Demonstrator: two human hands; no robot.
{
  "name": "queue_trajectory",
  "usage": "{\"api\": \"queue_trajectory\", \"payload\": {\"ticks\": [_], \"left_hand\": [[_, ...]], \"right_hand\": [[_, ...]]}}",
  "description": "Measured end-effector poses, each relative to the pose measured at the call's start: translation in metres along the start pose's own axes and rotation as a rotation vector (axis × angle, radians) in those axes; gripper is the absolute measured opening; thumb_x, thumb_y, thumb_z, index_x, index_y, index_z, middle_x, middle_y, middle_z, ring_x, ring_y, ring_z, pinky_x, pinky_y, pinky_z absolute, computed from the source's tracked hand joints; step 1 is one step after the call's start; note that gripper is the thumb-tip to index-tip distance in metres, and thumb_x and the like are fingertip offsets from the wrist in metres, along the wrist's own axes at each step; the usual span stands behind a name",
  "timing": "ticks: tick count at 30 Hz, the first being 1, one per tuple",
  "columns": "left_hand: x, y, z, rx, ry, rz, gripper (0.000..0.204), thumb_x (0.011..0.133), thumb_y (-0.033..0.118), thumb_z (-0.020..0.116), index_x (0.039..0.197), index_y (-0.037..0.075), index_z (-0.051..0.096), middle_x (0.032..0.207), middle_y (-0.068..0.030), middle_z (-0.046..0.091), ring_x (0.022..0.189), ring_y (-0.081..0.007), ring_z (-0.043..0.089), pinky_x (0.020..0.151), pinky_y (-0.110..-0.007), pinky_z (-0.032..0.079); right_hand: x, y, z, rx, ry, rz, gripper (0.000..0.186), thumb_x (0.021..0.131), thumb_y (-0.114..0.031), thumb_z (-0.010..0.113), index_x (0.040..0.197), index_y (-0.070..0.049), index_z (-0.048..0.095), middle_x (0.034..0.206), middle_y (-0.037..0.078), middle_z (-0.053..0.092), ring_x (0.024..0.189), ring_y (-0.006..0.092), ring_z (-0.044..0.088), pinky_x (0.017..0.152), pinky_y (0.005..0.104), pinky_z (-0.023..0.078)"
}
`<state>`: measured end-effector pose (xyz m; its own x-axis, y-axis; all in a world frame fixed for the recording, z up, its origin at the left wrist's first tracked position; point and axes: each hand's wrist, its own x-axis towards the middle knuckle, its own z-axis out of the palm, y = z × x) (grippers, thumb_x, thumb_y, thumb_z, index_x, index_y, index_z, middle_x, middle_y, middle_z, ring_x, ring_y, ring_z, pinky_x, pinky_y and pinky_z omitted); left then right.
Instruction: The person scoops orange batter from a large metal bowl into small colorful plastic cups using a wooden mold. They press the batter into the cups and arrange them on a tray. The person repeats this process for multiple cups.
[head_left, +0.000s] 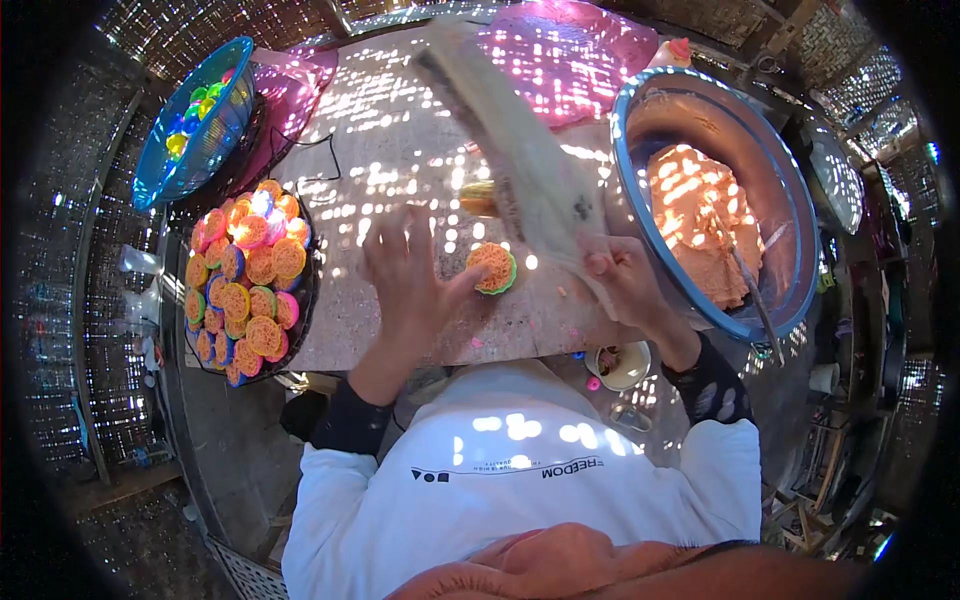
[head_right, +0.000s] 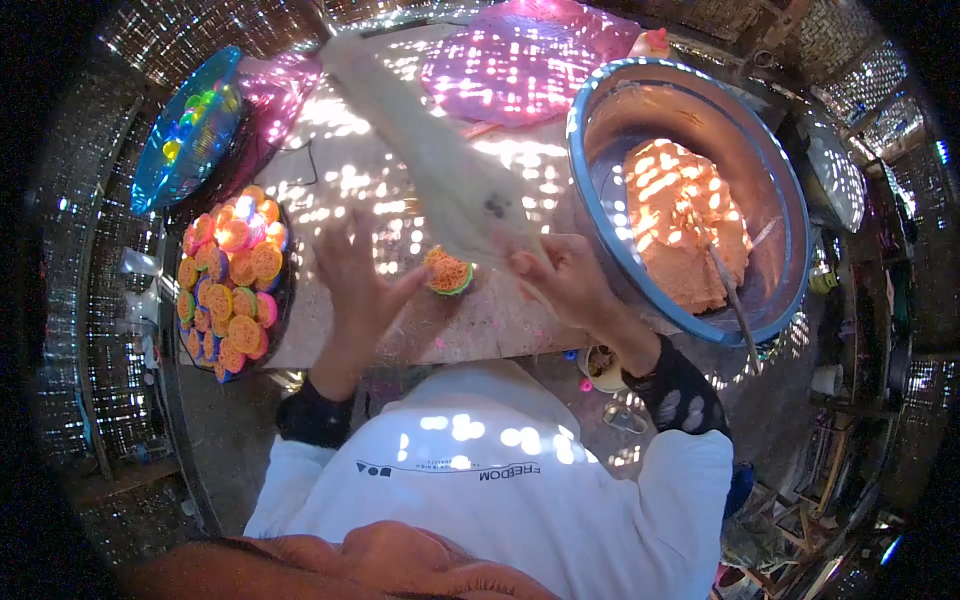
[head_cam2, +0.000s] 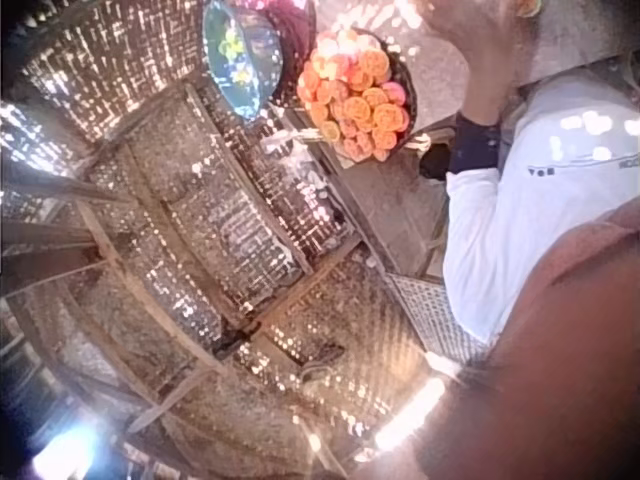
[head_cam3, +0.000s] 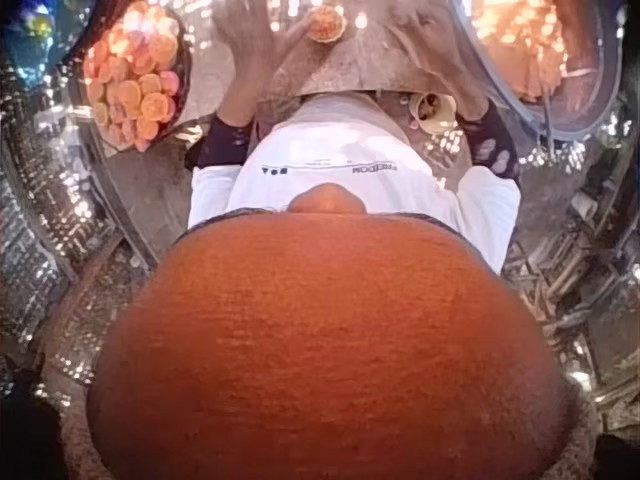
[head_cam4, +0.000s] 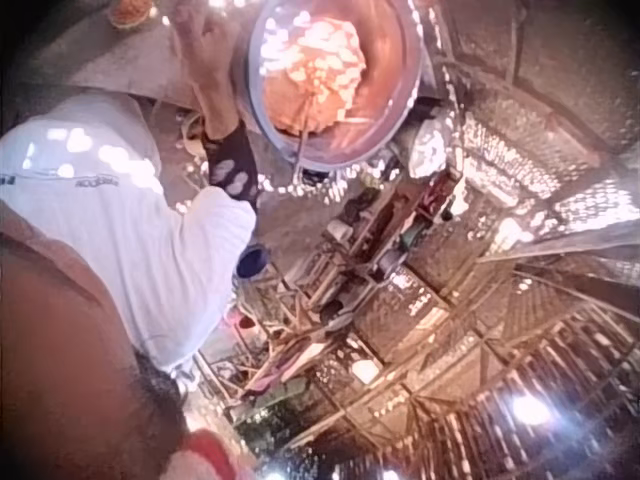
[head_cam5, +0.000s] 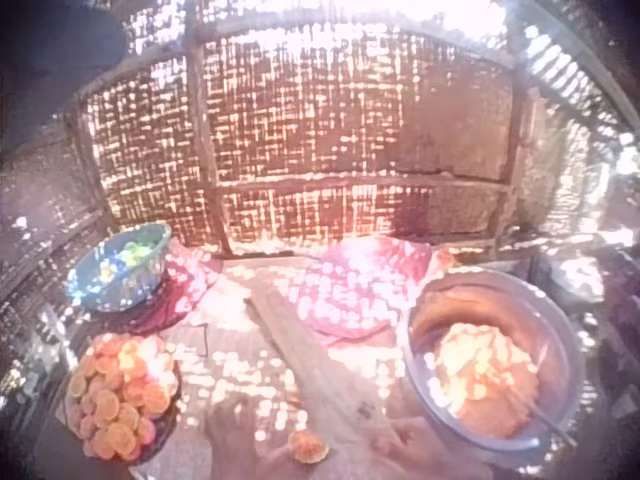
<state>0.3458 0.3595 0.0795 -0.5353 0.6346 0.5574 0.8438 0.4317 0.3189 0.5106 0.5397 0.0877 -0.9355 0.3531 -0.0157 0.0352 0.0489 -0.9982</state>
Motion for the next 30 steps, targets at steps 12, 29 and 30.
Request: {"api": "queue_trajectory", "payload": {"ticks": [12,29,30], "left_hand": [[0.010,-0.068,-0.029,-0.724,0.260,-0.194,0.037,0.075,0.018,0.066,0.106,0.003,0.053,0.103,-0.0099,0.057,0.094,-0.0207,0.055,0.082,-0.034,0.044],[-0.050,-0.142,-0.077,-0.805,0.571,-0.502,0.056,0.077,0.018,0.067,0.123,0.007,0.035,0.112,-0.0066,0.047,0.101,-0.0183,0.049,0.085,-0.033,0.044],[-0.051,-0.142,-0.079,-0.885,0.567,-0.515,0.057,0.077,0.015,0.067,0.123,0.007,0.035,0.114,-0.0067,0.046,0.102,-0.0186,0.049,0.087,-0.033,0.044]], "right_hand": [[0.050,0.089,0.029,-0.729,-0.120,-0.460,0.065,0.070,-0.043,0.068,0.120,-0.006,0.047,0.120,0.015,0.048,0.110,0.0279,0.047,0.094,0.0405,0.034],[0.049,0.052,0.048,-0.870,-0.061,-0.434,0.078,0.059,-0.034,0.077,0.126,-0.011,0.042,0.124,0.012,0.043,0.119,0.0313,0.036,0.096,0.0454,0.028],[0.049,0.053,0.049,-0.862,-0.067,-0.414,0.079,0.059,-0.032,0.077,0.126,-0.011,0.041,0.123,0.012,0.044,0.119,0.0310,0.036,0.096,0.0447,0.028]]}}
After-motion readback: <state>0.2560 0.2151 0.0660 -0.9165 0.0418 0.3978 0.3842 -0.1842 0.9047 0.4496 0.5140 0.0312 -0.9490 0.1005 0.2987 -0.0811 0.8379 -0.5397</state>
